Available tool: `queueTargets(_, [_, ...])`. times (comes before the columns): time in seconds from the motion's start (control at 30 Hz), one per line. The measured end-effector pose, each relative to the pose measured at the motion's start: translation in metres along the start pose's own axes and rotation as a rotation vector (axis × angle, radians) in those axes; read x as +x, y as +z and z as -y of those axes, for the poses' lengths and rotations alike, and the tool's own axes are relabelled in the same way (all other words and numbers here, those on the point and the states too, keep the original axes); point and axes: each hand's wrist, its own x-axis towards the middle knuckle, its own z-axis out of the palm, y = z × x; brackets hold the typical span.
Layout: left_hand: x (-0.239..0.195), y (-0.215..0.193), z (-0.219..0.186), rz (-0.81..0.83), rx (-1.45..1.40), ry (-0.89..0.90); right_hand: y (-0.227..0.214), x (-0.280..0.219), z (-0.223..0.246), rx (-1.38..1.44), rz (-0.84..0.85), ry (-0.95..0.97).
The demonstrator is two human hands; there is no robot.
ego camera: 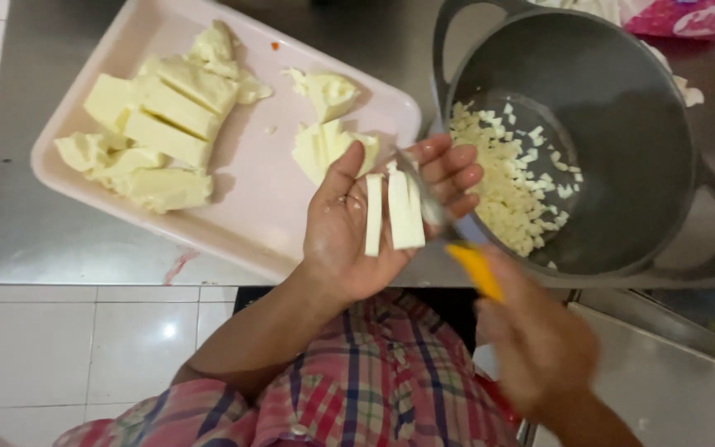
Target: The person cuts a block of white cheese into small cubes using a yellow-handled knife. They hold the cheese in their left hand and slice it directly over a pot containing chopped onions, dropping the cubes into the pot. The person repeats this process with multiple pieces of cheese from a pink tray.
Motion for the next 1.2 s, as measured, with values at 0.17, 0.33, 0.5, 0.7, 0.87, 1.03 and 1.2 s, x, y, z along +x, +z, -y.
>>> queueTargets(0.17, [0.014,0.034,0.017,-0.194,0.014,-0.253,-0.058,0.003,-0.064,-0.189,-0.075,-0.362])
queueTargets(0.33, [0.037,0.046,0.034,-0.370,0.145,-0.436,-0.087,0.011,-0.120,-0.154,0.117,-0.409])
queueTargets(0.5, [0.058,0.013,0.050,-0.181,0.018,-0.462,-0.099,0.036,-0.143,-0.059,0.064,-0.483])
queueTargets(0.7, [0.091,0.002,0.059,-0.186,-0.057,-0.341,-0.104,0.058,-0.178,-0.015,0.097,-0.440])
queueTargets(0.87, [0.109,0.010,0.057,-0.324,0.076,-0.404,-0.103,0.080,-0.189,-0.044,0.087,-0.540])
queueTargets(1.03, [0.114,0.010,0.057,-0.385,0.063,-0.450,-0.096,0.090,-0.200,-0.059,0.117,-0.593])
queueTargets(1.2, [0.121,0.018,0.055,-0.476,0.144,-0.430,-0.085,0.099,-0.201,-0.183,0.092,-0.604])
